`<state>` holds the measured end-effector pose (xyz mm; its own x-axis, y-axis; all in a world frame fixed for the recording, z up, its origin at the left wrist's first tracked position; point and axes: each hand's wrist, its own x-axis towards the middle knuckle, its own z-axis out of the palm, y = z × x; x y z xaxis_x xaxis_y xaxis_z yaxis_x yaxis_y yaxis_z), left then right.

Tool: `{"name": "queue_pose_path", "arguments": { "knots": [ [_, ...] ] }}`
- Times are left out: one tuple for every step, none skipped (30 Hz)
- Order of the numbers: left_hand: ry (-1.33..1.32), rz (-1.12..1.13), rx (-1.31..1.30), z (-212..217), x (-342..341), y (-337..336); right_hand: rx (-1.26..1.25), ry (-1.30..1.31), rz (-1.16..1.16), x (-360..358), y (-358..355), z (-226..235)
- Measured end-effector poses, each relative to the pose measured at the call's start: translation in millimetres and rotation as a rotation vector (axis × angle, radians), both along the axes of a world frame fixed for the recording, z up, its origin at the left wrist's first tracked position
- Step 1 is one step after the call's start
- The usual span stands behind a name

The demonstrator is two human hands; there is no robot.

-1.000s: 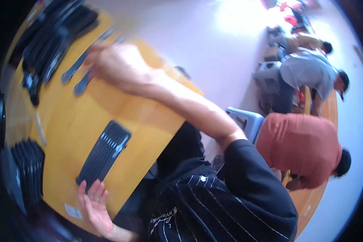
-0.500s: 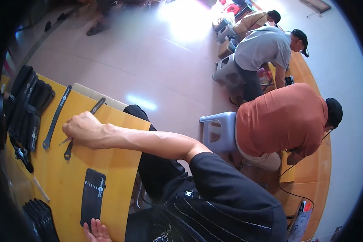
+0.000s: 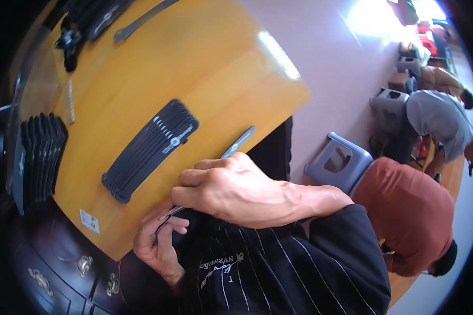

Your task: Assembling or adjusting synthetic straps using a small hand tool.

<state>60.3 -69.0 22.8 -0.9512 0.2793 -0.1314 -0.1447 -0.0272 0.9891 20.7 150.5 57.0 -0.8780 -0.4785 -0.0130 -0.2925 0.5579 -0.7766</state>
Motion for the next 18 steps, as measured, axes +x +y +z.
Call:
{"name": "queue_pose_path", "arguments": {
  "knots": [
    [-0.004,0.022,-0.022,0.5,3.6,-2.3,-0.001,-0.009,0.025,-0.8,-2.2,-2.4],
    [0.04,0.087,-0.102,1.5,6.6,-2.6,-0.016,-0.012,0.041,-1.5,-5.2,-2.6],
    [0.085,0.144,-0.177,2.0,9.0,-2.7,-0.006,-0.039,0.056,-1.9,-7.1,-1.3],
    [0.082,0.151,-0.182,2.4,10.8,-5.1,0.008,-0.065,0.069,-1.2,-8.1,0.1],
    [0.074,0.184,-0.169,1.5,10.6,-9.1,0.009,-0.033,0.029,0.5,-4.5,-1.1],
    [0.065,0.213,-0.152,-0.8,9.6,-13.5,0.014,-0.002,-0.014,3.1,3.4,-1.8],
    [0.068,0.273,-0.129,-6.4,11.8,-25.0,0.145,-0.093,0.019,3.4,11.5,2.6],
    [0.059,0.347,-0.115,-7.0,11.5,-32.9,0.191,-0.13,-0.012,-0.6,15.4,2.3],
    [0.045,0.369,-0.164,-8.9,14.0,-44.0,0.143,-0.139,-0.034,-1.9,19.5,-5.3],
    [0.026,0.363,-0.179,-11.6,12.2,-49.7,0.126,-0.151,-0.087,0.1,25.8,-4.6],
    [0.013,0.328,-0.214,-13.0,9.6,-52.3,0.133,-0.157,-0.092,2.3,27.4,-4.1],
    [0.006,0.324,-0.211,-14.9,9.7,-55.6,0.094,-0.162,-0.144,4.5,27.6,-4.4],
    [-0.009,0.284,-0.174,-17.0,7.9,-56.9,0.056,-0.166,-0.197,4.7,29.6,-4.4],
    [-0.026,0.247,-0.14,-18.8,7.1,-57.6,0.06,-0.173,-0.2,5.1,31.2,-6.7],
    [-0.035,0.246,-0.141,-19.5,5.5,-57.5,-0.002,-0.184,-0.211,5.1,32.4,-11.2],
    [-0.059,0.281,-0.125,-15.2,7.8,-57.6,-0.073,-0.208,-0.213,7.3,32.6,-14.2],
    [-0.084,0.32,-0.114,-11.5,9.8,-58.0,-0.09,-0.277,-0.221,6.1,33.6,-16.0],
    [-0.105,0.334,-0.136,-9.2,10.1,-58.9,-0.109,-0.35,-0.225,4.1,33.6,-16.2]
  ]
}}
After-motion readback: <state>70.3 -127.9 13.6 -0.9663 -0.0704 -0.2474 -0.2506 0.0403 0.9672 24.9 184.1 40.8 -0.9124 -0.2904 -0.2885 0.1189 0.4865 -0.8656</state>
